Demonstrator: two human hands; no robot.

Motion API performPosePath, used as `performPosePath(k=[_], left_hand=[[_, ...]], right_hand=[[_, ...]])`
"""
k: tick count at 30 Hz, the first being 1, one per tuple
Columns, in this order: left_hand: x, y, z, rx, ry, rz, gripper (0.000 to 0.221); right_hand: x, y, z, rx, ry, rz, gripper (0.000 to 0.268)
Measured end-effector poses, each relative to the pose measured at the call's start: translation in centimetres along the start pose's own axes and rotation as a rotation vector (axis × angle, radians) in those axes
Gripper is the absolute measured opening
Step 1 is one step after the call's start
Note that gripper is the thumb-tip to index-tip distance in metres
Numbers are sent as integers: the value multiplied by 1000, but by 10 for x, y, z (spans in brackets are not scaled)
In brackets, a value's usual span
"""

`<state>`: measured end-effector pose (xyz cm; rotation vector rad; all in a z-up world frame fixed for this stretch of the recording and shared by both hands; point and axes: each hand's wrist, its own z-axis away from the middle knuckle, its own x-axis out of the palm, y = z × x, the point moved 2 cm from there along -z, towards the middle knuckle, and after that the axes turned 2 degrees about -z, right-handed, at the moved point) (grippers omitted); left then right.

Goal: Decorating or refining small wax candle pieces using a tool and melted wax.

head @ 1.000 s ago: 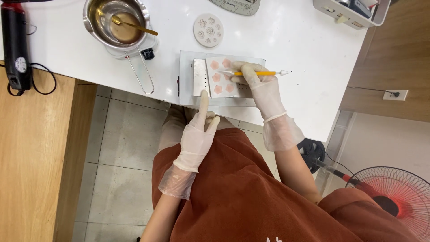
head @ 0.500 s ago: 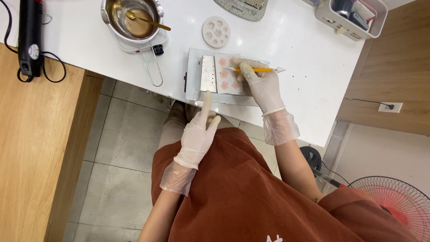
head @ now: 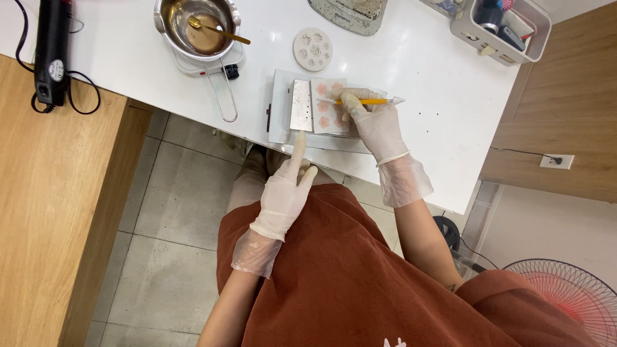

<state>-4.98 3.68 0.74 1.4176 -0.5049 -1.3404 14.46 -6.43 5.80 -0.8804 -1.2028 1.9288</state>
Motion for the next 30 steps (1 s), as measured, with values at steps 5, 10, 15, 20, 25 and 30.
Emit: performPosePath(k=[5, 10, 15, 20, 25, 30], left_hand=[[1, 0, 0, 10, -8, -14, 78], [1, 1, 1, 9, -4, -33, 78], [2, 1, 1, 22, 2, -36, 78], [1, 1, 2, 47, 20, -42, 77], [-1, 3, 4, 42, 34, -41, 77], [0, 1, 1, 20, 3, -42, 76]], right_hand=[[-1, -1, 1, -7, -14, 5, 21], [-1, -6, 2, -38, -29, 84, 22], [0, -7, -4, -23, 7, -23, 22], [2, 0, -11, -42, 33, -3, 22], [3, 3, -12, -37, 45, 22, 22], [4, -9, -3, 10, 32, 42, 22]])
